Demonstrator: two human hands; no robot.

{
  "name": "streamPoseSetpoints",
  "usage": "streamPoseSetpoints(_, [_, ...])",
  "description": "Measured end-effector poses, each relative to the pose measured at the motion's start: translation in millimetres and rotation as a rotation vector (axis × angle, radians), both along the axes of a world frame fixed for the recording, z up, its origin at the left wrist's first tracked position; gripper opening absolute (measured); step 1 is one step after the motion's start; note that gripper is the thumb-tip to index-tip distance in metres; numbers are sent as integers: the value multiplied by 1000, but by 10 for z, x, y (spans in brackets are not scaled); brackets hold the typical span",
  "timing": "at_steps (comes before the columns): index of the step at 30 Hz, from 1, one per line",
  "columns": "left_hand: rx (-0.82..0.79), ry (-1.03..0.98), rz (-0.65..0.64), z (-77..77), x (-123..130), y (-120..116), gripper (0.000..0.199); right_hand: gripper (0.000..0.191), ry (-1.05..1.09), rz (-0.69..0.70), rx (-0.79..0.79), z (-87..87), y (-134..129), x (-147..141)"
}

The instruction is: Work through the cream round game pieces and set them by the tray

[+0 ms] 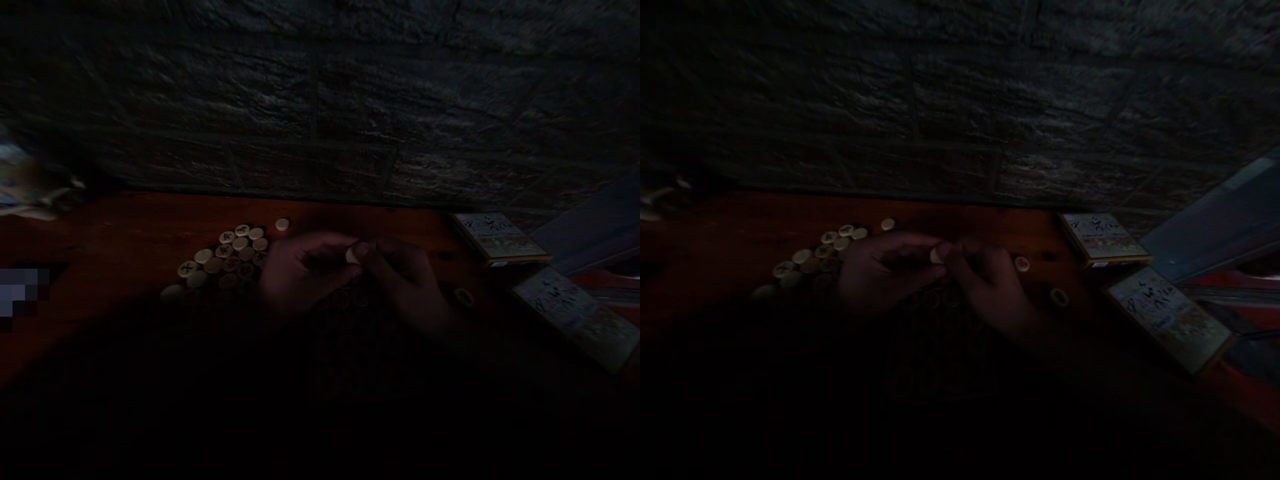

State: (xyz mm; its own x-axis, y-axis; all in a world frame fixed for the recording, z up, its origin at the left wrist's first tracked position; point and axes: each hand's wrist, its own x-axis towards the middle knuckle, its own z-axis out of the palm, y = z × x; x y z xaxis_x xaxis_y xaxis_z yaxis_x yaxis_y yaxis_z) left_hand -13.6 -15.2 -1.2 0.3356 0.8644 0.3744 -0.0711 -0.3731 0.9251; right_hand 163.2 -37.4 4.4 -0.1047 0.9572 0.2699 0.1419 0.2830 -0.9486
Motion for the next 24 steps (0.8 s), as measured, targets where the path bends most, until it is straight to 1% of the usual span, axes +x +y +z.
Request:
streamPoseSetpoints(6, [33,41,5,44,-19,-18,28,42,-39,49,45,10,-3,26])
streamPoseSetpoints(11, [5,24,24,57,-39,3,15,40,-89,49,80,34,-26,27])
streamPoseSetpoints(14, [-12,7,36,47,-41,13,13,38,-98,55,92,34,-39,23])
streamPoseSetpoints(19, [1,-2,57,45,-41,29,13,35,-106,29,84,-11,-39,26])
streamPoseSetpoints(24, [44,15,55,64,-49,41,14,28,-101,5,133,-48,-16,38])
